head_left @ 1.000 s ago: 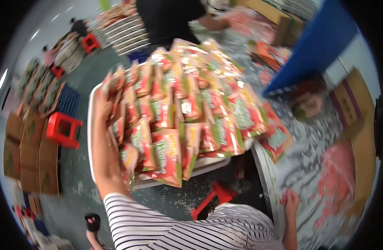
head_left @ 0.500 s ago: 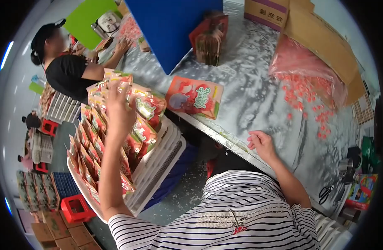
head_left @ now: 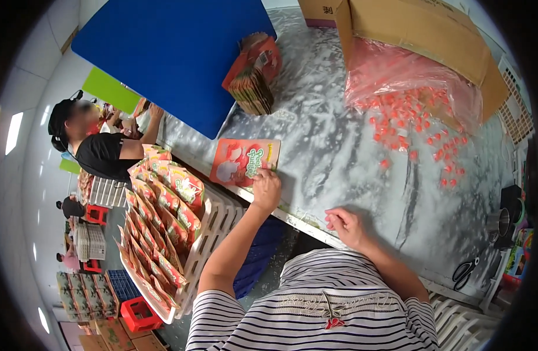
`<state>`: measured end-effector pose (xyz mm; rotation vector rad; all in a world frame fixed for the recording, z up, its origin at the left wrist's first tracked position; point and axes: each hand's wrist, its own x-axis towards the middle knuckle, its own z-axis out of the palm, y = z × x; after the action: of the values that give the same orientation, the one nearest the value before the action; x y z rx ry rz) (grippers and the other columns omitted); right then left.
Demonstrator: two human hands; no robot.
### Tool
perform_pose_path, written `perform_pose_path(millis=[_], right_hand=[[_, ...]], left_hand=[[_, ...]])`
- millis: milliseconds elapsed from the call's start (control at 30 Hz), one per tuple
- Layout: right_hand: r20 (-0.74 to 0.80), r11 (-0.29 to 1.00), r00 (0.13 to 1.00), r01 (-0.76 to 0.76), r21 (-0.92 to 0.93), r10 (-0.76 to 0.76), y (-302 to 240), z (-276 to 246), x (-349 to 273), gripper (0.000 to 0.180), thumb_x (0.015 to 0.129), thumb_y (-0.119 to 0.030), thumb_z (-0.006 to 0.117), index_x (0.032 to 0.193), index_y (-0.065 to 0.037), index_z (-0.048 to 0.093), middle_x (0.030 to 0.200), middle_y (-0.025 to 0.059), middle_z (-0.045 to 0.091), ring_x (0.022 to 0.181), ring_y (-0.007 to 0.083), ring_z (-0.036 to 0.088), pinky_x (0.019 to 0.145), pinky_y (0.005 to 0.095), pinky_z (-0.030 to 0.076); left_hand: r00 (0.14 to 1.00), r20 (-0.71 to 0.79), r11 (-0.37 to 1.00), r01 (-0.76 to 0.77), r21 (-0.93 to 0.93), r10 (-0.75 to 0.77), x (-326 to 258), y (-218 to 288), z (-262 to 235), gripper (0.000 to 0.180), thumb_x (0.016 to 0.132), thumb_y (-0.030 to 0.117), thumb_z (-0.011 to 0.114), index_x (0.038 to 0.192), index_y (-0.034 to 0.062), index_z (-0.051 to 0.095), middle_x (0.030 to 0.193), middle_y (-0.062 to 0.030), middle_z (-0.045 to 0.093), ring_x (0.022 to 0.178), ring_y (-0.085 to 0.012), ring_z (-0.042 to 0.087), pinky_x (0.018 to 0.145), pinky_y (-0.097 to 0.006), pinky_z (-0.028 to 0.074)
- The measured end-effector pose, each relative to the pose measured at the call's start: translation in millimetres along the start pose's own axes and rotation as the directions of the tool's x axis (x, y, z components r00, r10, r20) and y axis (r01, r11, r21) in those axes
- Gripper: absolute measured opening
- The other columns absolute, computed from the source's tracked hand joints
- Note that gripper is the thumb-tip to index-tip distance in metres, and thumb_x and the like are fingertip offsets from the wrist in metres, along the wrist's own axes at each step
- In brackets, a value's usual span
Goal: Packaging small red candies into individual plastic pouches at a workstation.
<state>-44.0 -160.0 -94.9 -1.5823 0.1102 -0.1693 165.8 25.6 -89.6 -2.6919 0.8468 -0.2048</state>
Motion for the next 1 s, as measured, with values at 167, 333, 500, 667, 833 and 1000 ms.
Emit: perform_pose_path(millis=[167,333,500,667,833,1000], right_hand=[[0.053,0.999,0.998,0.027,0.028,-0.028,-3,-5,4,0.018,0.097,-0.009,0.051,0.11,0.0,0.06,0.087,0.0094,0.065,0.074,0.0126,0.066,0.066,0.025,0.056],[0.103,0.995,0.994,0.023,0.102,-0.034,-9,-6,5,0.018,0.097,-0.008,0.051,0.107,0.003,0.06,0.087,0.012,0.067,0.072,0.0153,0.068,0.064,0.0269,0.056],[0.092,0.985,0.995,-0.04,0.166,0.025,-5,-12,3,0.018,0.097,-0.009,0.052,0.108,0.003,0.06,0.088,0.0124,0.067,0.072,0.0152,0.067,0.064,0.0271,0.056],[0.026,0.952,0.999,-0.047,0.303,0.041,-19,-5,8,0.023,0.097,-0.012,0.051,0.109,0.006,0.06,0.088,0.0111,0.067,0.075,0.0153,0.066,0.067,0.0279,0.056],[0.003,0.998,0.999,-0.051,0.044,0.051,-25,-12,29,0.028,0.095,-0.015,0.056,0.114,0.006,0.059,0.091,0.0102,0.067,0.071,0.0124,0.063,0.062,0.0276,0.055],[-0.051,0.949,0.961,-0.259,0.177,0.272,-39,-18,38,0.027,0.096,-0.02,0.057,0.101,0.006,0.062,0.078,0.0059,0.065,0.066,0.0094,0.061,0.052,0.0228,0.05]], left_hand=[[0.994,-0.106,1.0,-0.004,-0.013,0.003,0,-5,-15,0.032,0.08,0.008,0.056,0.107,-0.0092,0.058,0.107,-0.0217,0.056,0.085,-0.0288,0.061,0.06,-0.032,0.055],[0.989,-0.062,0.91,0.098,-0.402,-0.134,0,-27,-6,0.026,0.08,0.008,0.054,0.102,-0.0063,0.059,0.097,-0.0245,0.062,0.081,-0.038,0.063,0.065,-0.045,0.054],[0.942,-0.11,0.574,0.098,-0.813,-0.317,-12,-5,-31,0.027,0.078,0.014,0.061,0.058,-0.0031,0.061,0.052,-0.0191,0.057,0.048,-0.0258,0.061,0.048,-0.041,0.048],[0.976,0.147,0.269,0.187,-0.945,-0.162,-57,79,-42,0.017,0.075,0.014,0.065,0.073,-0.003,0.067,0.065,-0.0192,0.065,0.057,-0.0237,0.065,0.056,-0.038,0.051],[0.958,0.222,0.138,0.248,-0.959,-0.18,-66,104,-71,0.021,0.078,0.015,0.069,0.076,-0.005,0.065,0.065,-0.0182,0.064,0.057,-0.0237,0.062,0.056,-0.039,0.048],[0.98,0.142,0.119,0.159,-0.98,-0.14,-78,110,-71,0.017,0.08,0.012,0.066,0.077,-0.0031,0.059,0.068,-0.0186,0.06,0.06,-0.0298,0.06,0.057,-0.041,0.047]])
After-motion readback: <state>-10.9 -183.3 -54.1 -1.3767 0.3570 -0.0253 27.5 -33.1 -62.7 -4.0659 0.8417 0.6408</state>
